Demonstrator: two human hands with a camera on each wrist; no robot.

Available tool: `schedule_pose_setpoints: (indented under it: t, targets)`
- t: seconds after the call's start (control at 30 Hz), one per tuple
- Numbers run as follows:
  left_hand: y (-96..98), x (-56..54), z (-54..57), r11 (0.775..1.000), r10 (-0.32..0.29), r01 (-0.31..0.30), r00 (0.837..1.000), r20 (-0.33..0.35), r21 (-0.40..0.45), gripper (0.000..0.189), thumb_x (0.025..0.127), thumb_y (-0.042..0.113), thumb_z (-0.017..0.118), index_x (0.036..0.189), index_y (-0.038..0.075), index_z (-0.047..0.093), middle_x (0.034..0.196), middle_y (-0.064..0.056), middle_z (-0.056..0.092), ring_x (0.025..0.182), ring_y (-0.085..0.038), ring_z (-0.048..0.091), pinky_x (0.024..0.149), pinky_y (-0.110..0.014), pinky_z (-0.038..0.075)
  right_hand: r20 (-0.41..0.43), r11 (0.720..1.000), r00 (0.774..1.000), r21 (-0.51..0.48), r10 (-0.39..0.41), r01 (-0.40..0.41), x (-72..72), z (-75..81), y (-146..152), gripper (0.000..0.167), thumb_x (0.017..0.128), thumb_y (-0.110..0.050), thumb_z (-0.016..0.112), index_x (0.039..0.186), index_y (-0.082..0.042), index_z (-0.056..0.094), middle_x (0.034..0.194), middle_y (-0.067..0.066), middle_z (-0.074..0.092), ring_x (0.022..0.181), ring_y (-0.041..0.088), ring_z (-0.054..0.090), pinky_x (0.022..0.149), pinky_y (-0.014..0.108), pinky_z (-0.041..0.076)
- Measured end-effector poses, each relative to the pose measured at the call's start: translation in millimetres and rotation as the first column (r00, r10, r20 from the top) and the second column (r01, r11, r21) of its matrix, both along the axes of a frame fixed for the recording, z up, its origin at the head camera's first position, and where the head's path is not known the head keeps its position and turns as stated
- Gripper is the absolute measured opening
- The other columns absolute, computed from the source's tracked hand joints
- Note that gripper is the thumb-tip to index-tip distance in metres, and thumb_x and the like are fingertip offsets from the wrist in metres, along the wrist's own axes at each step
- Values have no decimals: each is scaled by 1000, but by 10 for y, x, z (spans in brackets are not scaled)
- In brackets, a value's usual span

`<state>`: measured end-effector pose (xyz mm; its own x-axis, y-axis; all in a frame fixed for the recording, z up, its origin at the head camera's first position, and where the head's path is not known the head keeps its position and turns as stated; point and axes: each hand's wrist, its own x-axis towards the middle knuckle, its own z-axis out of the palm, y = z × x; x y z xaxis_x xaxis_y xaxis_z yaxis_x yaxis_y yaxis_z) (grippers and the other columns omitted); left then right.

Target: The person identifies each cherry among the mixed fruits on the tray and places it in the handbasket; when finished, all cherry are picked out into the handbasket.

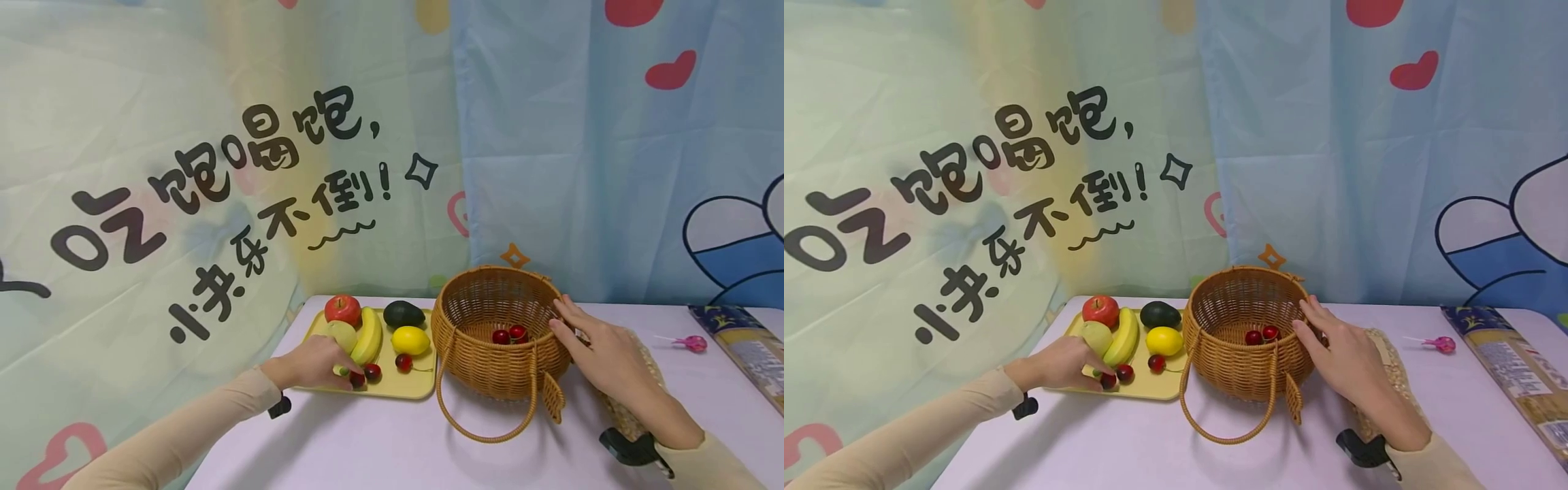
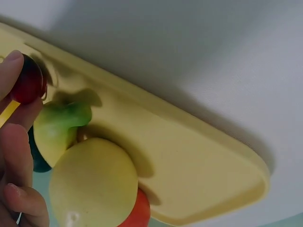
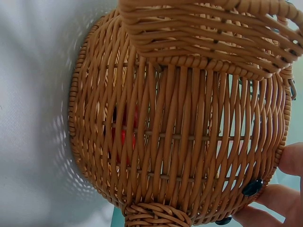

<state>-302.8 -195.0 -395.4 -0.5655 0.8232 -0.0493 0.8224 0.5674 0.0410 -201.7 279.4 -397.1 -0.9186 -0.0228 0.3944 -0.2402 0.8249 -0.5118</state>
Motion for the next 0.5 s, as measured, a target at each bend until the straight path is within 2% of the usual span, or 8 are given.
schedule_pose_setpoints:
  t: [0.13,0.33,0.43,0.5]
  targets:
    - [6,5,61,999,-9,8,999,31,37,29,85,34,85,112,26,82,84,11,77,62,-3,45,58,-16,31,2,1000,1000,-2,-2,2,-3,-3,3,60,109,-44,47,153,-3,46,157,26,42,132,61,44,97,75,39]
    - [29,35,200,997,-10,10,1000,0,76,30,83,35,86,112,25,82,94,12,80,74,-3,61,64,-16,43,-6,1000,1000,-6,-2,2,-4,-11,1,60,108,-43,48,152,-2,47,156,27,42,132,61,44,97,75,40]
    - [57,38,302,995,-4,5,1000,-11,99,29,83,34,86,110,26,82,92,12,80,68,1,58,60,-17,41,-4,1000,1000,-8,-3,3,-8,-12,-1,60,108,-44,48,152,-2,47,156,26,42,132,61,44,98,75,39]
    - [89,36,376,994,7,-5,1000,-11,111,28,83,34,86,110,26,82,91,13,80,62,3,50,56,-18,36,-2,1000,1000,-10,-4,4,-10,-11,-2,61,108,-44,48,152,-2,47,156,26,42,133,60,44,99,75,38]
